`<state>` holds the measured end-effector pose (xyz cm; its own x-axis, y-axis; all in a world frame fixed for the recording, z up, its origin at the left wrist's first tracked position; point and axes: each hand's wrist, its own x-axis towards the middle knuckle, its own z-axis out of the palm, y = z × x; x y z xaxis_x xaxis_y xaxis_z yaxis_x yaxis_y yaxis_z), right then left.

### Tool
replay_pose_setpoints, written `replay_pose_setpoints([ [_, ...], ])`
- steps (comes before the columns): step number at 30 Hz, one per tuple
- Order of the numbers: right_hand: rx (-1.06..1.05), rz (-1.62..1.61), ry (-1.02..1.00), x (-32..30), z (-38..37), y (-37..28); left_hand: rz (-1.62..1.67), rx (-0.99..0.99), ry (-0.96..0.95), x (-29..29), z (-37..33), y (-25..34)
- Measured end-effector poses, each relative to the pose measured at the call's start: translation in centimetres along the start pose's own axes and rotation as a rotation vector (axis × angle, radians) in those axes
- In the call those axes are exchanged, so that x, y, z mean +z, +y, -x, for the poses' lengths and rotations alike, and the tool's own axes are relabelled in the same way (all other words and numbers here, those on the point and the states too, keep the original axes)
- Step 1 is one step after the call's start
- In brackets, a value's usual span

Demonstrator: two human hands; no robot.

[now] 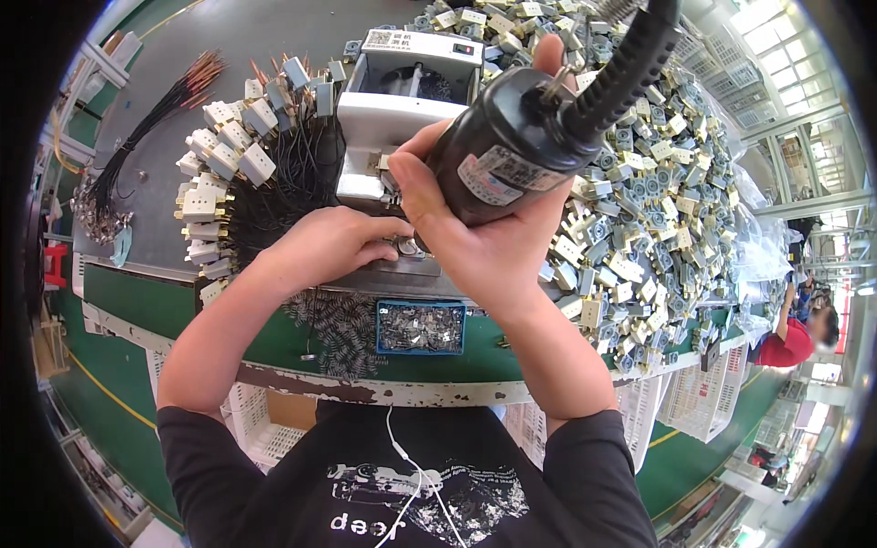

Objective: Assembling electrical cable bundles by inserting wires into connectors and using a handheld power tool.

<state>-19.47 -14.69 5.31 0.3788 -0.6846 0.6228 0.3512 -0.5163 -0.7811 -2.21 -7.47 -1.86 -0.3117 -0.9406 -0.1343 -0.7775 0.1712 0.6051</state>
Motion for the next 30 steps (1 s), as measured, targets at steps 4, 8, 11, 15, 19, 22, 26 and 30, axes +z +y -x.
replay_pose_setpoints([
  [4,0.008,0.004,0.000,0.0,0.3,0.4,-0.008,-0.010,-0.012,-0.1,0.1,0.3],
  [8,0.009,0.065,-0.016,-0.2,0.6,0.7,-0.060,-0.045,-0.039,-0.2,-0.1,0.6],
  [11,0.028,0.062,-0.043,0.0,0.7,0.8,-0.062,-0.030,-0.029,-0.2,0.0,0.2],
  [15,0.037,0.101,-0.056,-0.1,0.9,0.4,-0.074,-0.018,-0.023,-0.3,-0.2,0.2],
  [19,0.043,0.182,-0.062,-0.4,1.7,0.6,-0.054,-0.006,-0.005,-0.2,-0.1,0.3],
  [22,0.043,0.160,-0.072,-0.2,1.9,0.8,-0.050,-0.014,-0.025,0.0,0.0,0.2],
  [26,0.064,0.069,-0.058,0.3,2.0,0.5,-0.062,0.003,-0.003,0.0,0.2,0.3],
  [30,0.032,0.146,-0.100,0.4,1.9,0.6,-0.108,0.013,-0.003,0.1,0.3,0.3],
])
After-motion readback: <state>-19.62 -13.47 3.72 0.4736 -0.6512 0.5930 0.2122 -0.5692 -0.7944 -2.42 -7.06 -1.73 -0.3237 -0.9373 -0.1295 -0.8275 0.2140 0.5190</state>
